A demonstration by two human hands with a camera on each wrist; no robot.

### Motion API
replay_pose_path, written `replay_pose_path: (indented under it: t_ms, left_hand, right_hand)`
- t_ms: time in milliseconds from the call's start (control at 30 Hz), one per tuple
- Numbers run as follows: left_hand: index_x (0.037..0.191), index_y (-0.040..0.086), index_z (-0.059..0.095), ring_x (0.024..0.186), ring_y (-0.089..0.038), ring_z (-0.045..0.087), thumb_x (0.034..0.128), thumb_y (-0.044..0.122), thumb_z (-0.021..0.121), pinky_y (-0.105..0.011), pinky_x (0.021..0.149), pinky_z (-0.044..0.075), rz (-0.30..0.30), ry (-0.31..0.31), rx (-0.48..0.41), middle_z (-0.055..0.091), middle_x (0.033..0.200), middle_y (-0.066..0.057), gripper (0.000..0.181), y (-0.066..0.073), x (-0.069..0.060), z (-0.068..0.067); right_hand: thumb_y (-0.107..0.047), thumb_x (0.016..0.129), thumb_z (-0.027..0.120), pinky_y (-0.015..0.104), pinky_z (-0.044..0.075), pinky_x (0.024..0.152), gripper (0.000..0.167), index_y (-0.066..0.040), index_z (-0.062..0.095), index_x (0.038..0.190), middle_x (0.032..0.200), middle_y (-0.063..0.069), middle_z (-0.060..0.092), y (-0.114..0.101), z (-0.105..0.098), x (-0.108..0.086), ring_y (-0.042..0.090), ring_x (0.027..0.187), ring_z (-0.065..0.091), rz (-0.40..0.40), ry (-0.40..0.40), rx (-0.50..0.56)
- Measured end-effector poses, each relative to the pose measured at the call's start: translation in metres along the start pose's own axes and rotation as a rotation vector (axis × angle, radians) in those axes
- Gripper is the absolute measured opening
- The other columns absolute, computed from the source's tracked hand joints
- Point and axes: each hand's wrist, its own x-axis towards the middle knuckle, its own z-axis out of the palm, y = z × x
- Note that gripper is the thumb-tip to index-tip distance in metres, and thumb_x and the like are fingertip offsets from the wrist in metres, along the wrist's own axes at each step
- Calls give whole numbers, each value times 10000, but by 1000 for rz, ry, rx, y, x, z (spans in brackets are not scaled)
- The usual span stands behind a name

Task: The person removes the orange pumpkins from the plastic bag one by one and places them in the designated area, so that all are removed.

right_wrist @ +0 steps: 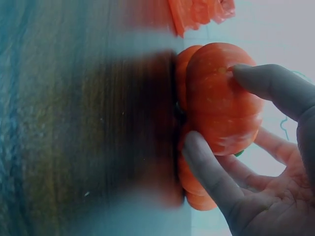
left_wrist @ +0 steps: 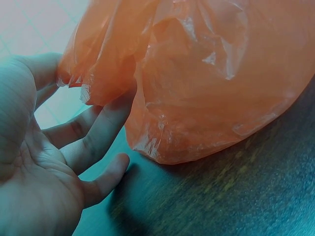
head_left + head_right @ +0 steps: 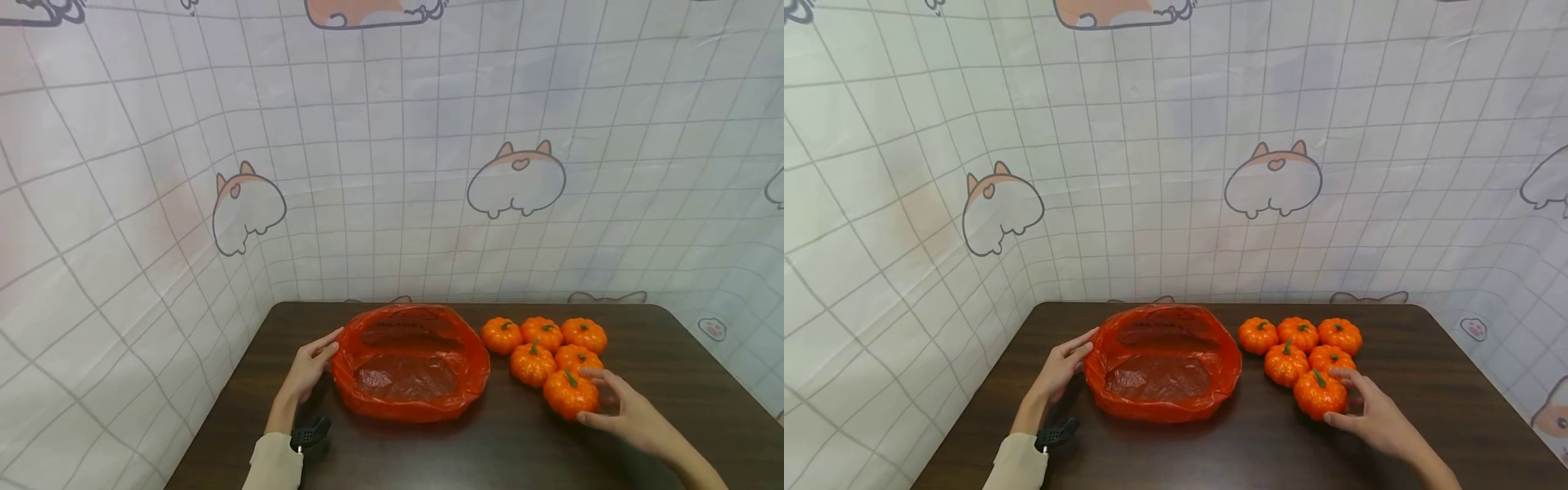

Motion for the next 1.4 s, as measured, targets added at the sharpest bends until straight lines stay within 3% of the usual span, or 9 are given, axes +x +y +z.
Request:
replay_pose_path:
  t_ms: [167, 467, 733, 1400]
  left_hand:
    - [1475, 198, 577, 851, -159, 733, 1058, 227, 576, -345, 813, 635, -7, 7, -9, 668, 1337, -223, 417, -1, 1, 0]
    - [1472, 193, 581, 857, -157, 731, 1061, 207, 568, -334, 804, 635, -3, 14, -10, 662, 1353, -218, 411, -1, 2, 2]
    - [1478, 192, 572, 847, -157, 725, 1064, 208, 563, -334, 792, 634, -3, 10, -7, 663, 1347, -221, 415, -1, 3, 3]
    - [1489, 185, 559, 882, -169, 730, 1059, 246, 574, -373, 844, 631, 10, -1, 8, 647, 1379, -212, 434, 0, 3, 2]
  right_hand:
    - [-270, 876, 815, 554, 588, 799, 675, -50, 474, 1416, 1354, 379, 522, 4, 1, 1, 481, 1102, 631, 4, -37, -20]
    - [-225, 895, 799, 277, 558, 711, 640, -25, 448, 1391, 1297, 335, 569, 12, 1, 2, 404, 1078, 651, -26, -81, -42]
    - [-167, 887, 799, 340, 600, 732, 639, -18, 403, 1366, 1287, 348, 536, 19, 4, 2, 455, 1094, 630, -56, -88, 20]
    - [-190, 902, 787, 375, 597, 730, 657, -9, 379, 1384, 1292, 322, 535, 15, 5, 3, 477, 1135, 598, -58, -91, -21]
